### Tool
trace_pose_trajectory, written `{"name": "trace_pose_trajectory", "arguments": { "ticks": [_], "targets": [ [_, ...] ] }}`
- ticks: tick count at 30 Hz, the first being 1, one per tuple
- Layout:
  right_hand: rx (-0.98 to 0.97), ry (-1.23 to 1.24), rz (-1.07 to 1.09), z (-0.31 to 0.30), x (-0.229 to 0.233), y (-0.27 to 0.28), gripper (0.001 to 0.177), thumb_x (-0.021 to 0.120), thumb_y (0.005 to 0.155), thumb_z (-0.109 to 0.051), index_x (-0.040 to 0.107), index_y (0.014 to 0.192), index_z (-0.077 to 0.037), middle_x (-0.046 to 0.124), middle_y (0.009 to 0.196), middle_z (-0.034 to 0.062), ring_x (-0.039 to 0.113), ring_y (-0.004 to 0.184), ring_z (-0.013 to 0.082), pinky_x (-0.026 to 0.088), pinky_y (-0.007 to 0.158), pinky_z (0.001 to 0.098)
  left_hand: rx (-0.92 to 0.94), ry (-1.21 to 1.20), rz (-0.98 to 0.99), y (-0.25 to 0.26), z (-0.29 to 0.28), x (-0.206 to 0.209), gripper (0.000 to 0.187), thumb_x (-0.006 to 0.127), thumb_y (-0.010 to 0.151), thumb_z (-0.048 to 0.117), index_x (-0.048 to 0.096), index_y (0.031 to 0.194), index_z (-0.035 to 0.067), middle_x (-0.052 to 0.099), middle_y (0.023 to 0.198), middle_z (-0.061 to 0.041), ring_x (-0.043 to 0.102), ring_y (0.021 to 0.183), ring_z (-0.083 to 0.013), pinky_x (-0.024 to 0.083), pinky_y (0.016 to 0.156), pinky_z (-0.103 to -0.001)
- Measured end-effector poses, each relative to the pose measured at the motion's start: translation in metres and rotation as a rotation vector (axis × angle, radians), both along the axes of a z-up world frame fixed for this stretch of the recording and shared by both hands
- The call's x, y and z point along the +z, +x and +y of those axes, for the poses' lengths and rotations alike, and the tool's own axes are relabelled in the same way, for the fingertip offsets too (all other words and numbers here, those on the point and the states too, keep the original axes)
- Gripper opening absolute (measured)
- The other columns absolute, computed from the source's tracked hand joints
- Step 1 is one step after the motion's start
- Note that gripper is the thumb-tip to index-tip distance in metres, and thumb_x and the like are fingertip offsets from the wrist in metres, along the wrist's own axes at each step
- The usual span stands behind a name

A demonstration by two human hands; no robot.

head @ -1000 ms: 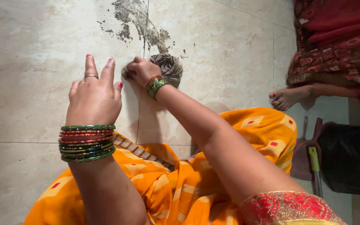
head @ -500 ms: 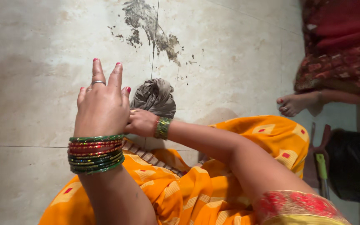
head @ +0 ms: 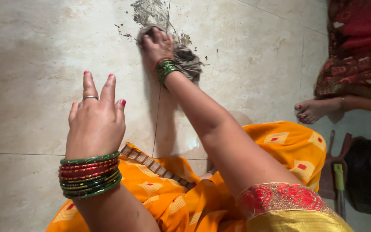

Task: The person scrubs a dark stain on a tiled floor using a grey cloth. They use both hands to rub the cloth back and forth over the stain, occasionally lifting it to check progress. Another person's bare feet are visible nearby.

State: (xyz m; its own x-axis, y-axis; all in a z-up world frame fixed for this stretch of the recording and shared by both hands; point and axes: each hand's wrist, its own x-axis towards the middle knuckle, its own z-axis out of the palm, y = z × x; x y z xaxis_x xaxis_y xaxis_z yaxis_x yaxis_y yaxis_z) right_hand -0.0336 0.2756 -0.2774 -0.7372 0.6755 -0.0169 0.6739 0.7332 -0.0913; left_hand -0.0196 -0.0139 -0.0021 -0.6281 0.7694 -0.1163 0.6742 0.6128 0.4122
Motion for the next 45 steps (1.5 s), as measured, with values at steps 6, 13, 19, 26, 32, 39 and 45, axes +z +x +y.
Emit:
{"name": "trace_pose_trajectory", "arguments": {
  "ticks": [6, 13, 19, 26, 32, 39, 45],
  "targets": [
    [-0.083, -0.011, 0.076, 0.019, 0.006, 0.085, 0.043, 0.064, 0.091, -0.031, 0.062, 0.132, -0.018, 0.033, 0.156, 0.0195, 0.031, 0.144, 0.0377, 0.03, 0.116, 0.0522, -0.015, 0.056, 0.005, 0.001, 0.004, 0.001, 0.054, 0.059, 0.098, 0.026, 0.051, 0.15, 0.013, 0.035, 0.156, -0.034, 0.064, 0.111, -0.0433, 0.038, 0.105, -0.06],
    [0.101, -0.469, 0.308, -0.026, 0.059, 0.171, 0.038, 0.061, 0.1, -0.035, 0.06, 0.13, -0.012, 0.072, 0.118, 0.0102, 0.073, 0.104, 0.0229, 0.061, 0.09, 0.0335, -0.049, 0.116, 0.036, 0.012, 0.001, 0.009, 0.053, 0.059, 0.099, 0.027, 0.051, 0.15, 0.012, 0.035, 0.155, -0.034, 0.064, 0.11, -0.044, 0.039, 0.104, -0.06],
    [0.883, -0.314, 0.137, -0.084, 0.063, 0.239, 0.018, 0.068, 0.09, -0.02, 0.071, 0.108, -0.016, 0.068, 0.117, 0.0101, 0.067, 0.1, 0.0261, 0.057, 0.084, 0.039, -0.057, 0.1, 0.042, 0.019, 0.009, 0.012, 0.054, 0.058, 0.098, 0.026, 0.05, 0.15, 0.013, 0.034, 0.157, -0.033, 0.064, 0.111, -0.0423, 0.039, 0.105, -0.06],
    [1.001, -0.058, 0.247, -0.06, 0.037, 0.204, 0.023, 0.071, 0.083, -0.014, 0.075, 0.104, -0.021, 0.062, 0.128, 0.0093, 0.064, 0.109, 0.0274, 0.056, 0.09, 0.0375, -0.072, 0.023, 0.024, 0.025, 0.018, 0.007, 0.055, 0.058, 0.096, 0.026, 0.05, 0.149, 0.014, 0.034, 0.157, -0.032, 0.063, 0.111, -0.0456, 0.039, 0.105, -0.059],
    [0.842, 0.075, 0.439, -0.004, 0.034, 0.133, 0.028, 0.07, 0.088, -0.007, 0.076, 0.113, -0.018, 0.064, 0.123, 0.0083, 0.065, 0.101, 0.0251, 0.057, 0.085, 0.0397, -0.095, 0.002, 0.05, 0.025, 0.027, -0.001, 0.054, 0.058, 0.095, 0.026, 0.051, 0.147, 0.013, 0.034, 0.155, -0.033, 0.061, 0.119, -0.042, 0.037, 0.104, -0.06],
    [0.537, 0.153, 0.511, 0.049, 0.019, 0.072, 0.023, 0.074, 0.087, -0.011, 0.075, 0.11, -0.017, 0.063, 0.128, 0.012, 0.066, 0.109, 0.0297, 0.057, 0.087, 0.0432, -0.077, -0.115, -0.002, 0.022, 0.033, -0.009, 0.056, 0.057, 0.096, 0.027, 0.049, 0.15, 0.014, 0.034, 0.157, -0.032, 0.061, 0.116, -0.0424, 0.037, 0.107, -0.059],
    [0.409, 0.017, 0.59, 0.029, 0.027, 0.086, 0.018, 0.076, 0.085, -0.011, 0.075, 0.101, -0.018, 0.068, 0.119, 0.0106, 0.067, 0.106, 0.0335, 0.057, 0.088, 0.0456, -0.094, -0.042, 0.042, 0.022, 0.035, -0.009, 0.055, 0.058, 0.096, 0.026, 0.051, 0.149, 0.013, 0.036, 0.155, -0.033, 0.061, 0.116, -0.0441, 0.037, 0.106, -0.059]
  ]
}}
